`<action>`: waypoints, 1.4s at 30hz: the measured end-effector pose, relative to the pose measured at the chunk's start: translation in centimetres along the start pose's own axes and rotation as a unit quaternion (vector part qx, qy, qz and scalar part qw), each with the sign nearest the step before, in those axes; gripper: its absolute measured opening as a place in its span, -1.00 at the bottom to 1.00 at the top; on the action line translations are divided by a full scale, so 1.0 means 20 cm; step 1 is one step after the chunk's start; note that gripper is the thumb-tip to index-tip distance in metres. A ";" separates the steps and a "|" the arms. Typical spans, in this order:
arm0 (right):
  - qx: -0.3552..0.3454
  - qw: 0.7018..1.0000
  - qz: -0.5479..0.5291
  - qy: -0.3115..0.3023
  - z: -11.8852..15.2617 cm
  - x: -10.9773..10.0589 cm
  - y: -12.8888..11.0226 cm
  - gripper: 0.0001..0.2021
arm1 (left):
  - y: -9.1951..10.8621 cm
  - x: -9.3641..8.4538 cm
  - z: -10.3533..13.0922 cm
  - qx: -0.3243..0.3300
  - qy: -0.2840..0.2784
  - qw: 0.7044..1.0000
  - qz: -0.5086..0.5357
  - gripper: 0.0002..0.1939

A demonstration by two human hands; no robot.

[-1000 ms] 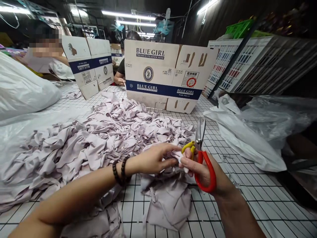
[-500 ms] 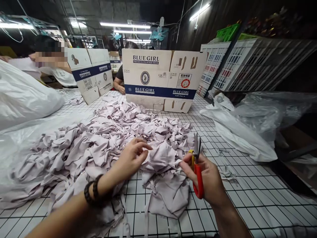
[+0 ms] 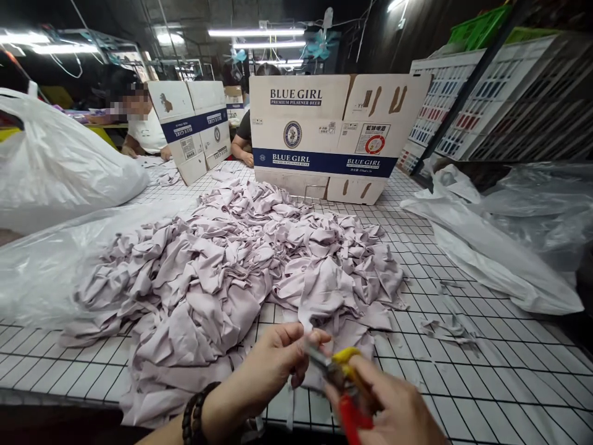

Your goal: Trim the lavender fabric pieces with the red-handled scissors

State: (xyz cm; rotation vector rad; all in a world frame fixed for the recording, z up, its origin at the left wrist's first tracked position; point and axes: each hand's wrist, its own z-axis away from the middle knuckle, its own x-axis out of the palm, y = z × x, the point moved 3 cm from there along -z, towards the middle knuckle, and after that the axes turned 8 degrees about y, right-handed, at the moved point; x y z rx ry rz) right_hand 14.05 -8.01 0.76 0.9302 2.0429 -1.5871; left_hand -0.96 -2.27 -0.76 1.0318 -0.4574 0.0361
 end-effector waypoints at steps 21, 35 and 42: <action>0.029 0.936 -0.347 0.052 -0.33 0.21 0.17 -0.84 | -0.20 -0.03 0.07 -0.167 -0.055 0.956 0.235 -0.58; 0.084 0.988 -0.109 -0.071 -0.22 -0.05 0.13 -0.79 | 0.05 -0.08 0.10 0.321 0.109 0.914 -0.223 -0.76; 0.003 0.993 -0.021 -0.118 -0.18 -0.21 0.10 -0.79 | 0.13 0.00 0.09 0.334 -0.011 0.925 -0.181 -0.73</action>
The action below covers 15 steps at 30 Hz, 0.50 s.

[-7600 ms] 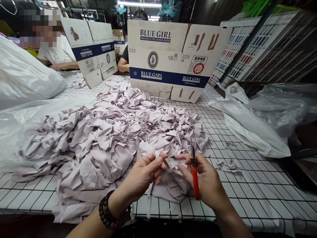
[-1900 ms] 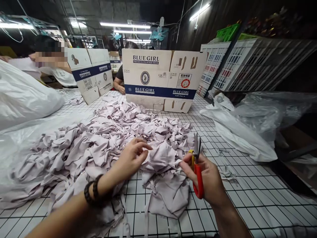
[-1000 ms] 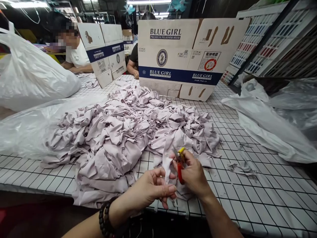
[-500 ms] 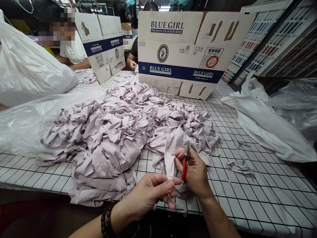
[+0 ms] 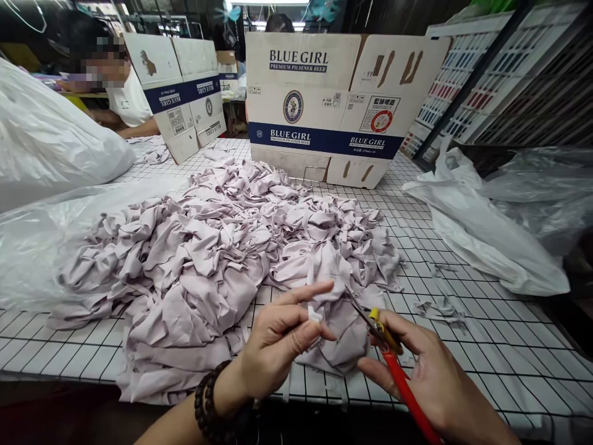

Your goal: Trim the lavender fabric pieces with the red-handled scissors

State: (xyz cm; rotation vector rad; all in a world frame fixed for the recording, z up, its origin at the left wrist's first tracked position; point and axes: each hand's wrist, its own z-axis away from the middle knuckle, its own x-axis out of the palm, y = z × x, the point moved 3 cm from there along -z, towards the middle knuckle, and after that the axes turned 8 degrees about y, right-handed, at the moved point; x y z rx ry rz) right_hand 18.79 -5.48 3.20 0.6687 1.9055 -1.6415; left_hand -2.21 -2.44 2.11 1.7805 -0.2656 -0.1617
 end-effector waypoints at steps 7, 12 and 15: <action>-0.033 0.995 0.094 0.000 0.04 -0.02 -0.07 -0.78 | -0.05 0.07 -0.05 0.012 -0.047 0.999 0.025 -0.67; -0.040 0.988 0.145 0.022 0.04 -0.01 -0.09 -0.75 | -0.06 0.07 -0.05 0.020 -0.075 0.997 -0.002 -0.69; -0.050 0.987 0.151 0.029 0.04 0.00 -0.09 -0.78 | -0.05 0.08 -0.06 0.029 -0.082 0.996 -0.021 -0.67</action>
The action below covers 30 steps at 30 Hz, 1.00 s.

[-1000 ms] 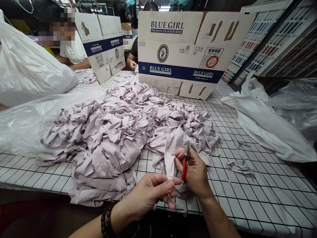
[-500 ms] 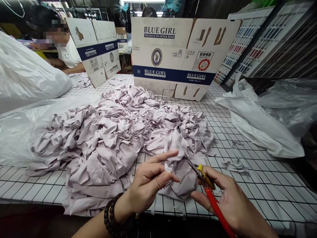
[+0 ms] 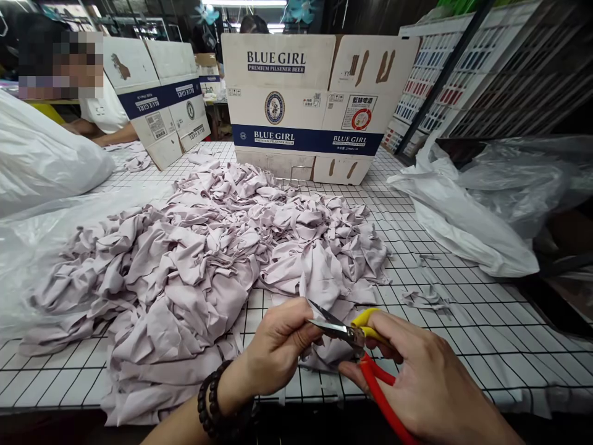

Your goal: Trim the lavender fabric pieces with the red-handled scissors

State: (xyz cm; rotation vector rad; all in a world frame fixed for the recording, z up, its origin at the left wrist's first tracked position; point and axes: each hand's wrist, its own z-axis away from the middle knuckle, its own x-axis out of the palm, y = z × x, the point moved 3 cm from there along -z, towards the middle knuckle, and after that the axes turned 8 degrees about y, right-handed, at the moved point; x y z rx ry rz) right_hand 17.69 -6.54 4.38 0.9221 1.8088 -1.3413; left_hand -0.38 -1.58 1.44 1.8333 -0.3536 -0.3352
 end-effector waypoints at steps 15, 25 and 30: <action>-0.041 0.999 0.027 0.018 -0.02 -0.02 -0.02 -0.77 | 0.00 -0.02 0.01 -0.024 -0.041 0.999 0.007 -0.63; -0.052 0.997 0.038 0.030 -0.03 0.00 -0.02 -0.75 | -0.03 -0.03 0.03 -0.049 -0.058 0.997 0.018 -0.64; -0.056 0.997 0.023 0.037 -0.04 0.01 -0.02 -0.72 | -0.03 -0.03 0.02 -0.039 -0.054 0.997 0.032 -0.64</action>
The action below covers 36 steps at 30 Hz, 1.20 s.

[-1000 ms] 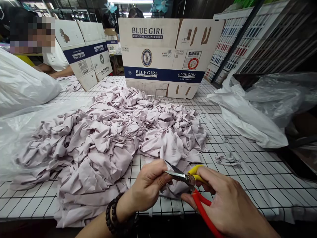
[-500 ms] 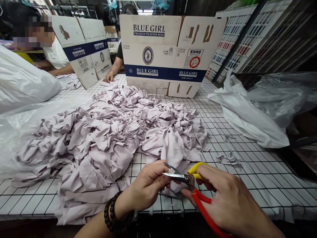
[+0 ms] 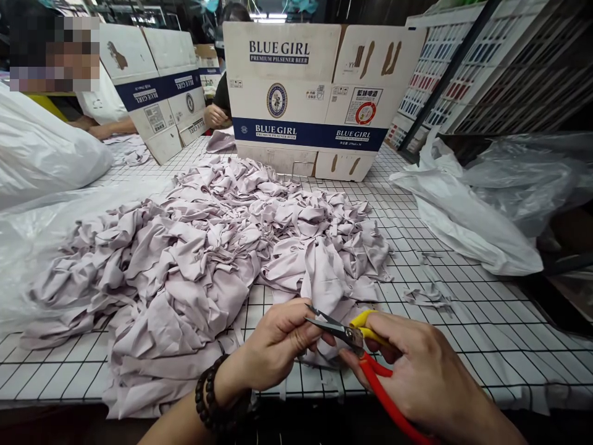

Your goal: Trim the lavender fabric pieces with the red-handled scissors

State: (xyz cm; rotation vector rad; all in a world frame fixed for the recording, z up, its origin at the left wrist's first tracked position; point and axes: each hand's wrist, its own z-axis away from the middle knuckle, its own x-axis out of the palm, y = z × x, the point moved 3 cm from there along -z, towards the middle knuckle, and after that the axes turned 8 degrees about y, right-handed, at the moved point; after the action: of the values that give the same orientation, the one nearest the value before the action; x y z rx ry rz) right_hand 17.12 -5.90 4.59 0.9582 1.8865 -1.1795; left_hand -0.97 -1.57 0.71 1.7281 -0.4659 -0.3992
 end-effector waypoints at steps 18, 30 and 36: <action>-0.026 0.996 -0.077 0.021 0.01 0.06 0.01 -0.69 | -0.01 -0.01 0.00 -0.023 -0.017 0.997 0.065 -0.64; 0.279 0.880 -0.381 -0.050 -0.11 0.13 0.38 -0.68 | -0.05 -0.03 0.01 -0.100 0.014 0.981 0.164 -0.60; 0.215 0.922 -0.322 0.012 -0.31 0.29 0.44 -0.57 | -0.07 -0.10 0.04 -0.082 0.054 0.971 0.220 -0.64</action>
State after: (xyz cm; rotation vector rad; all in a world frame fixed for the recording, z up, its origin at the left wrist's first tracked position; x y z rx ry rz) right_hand 20.90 3.85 -1.83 0.5584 2.0747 -2.0394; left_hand -2.86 -0.98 -0.72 1.4279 -0.6972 -0.0222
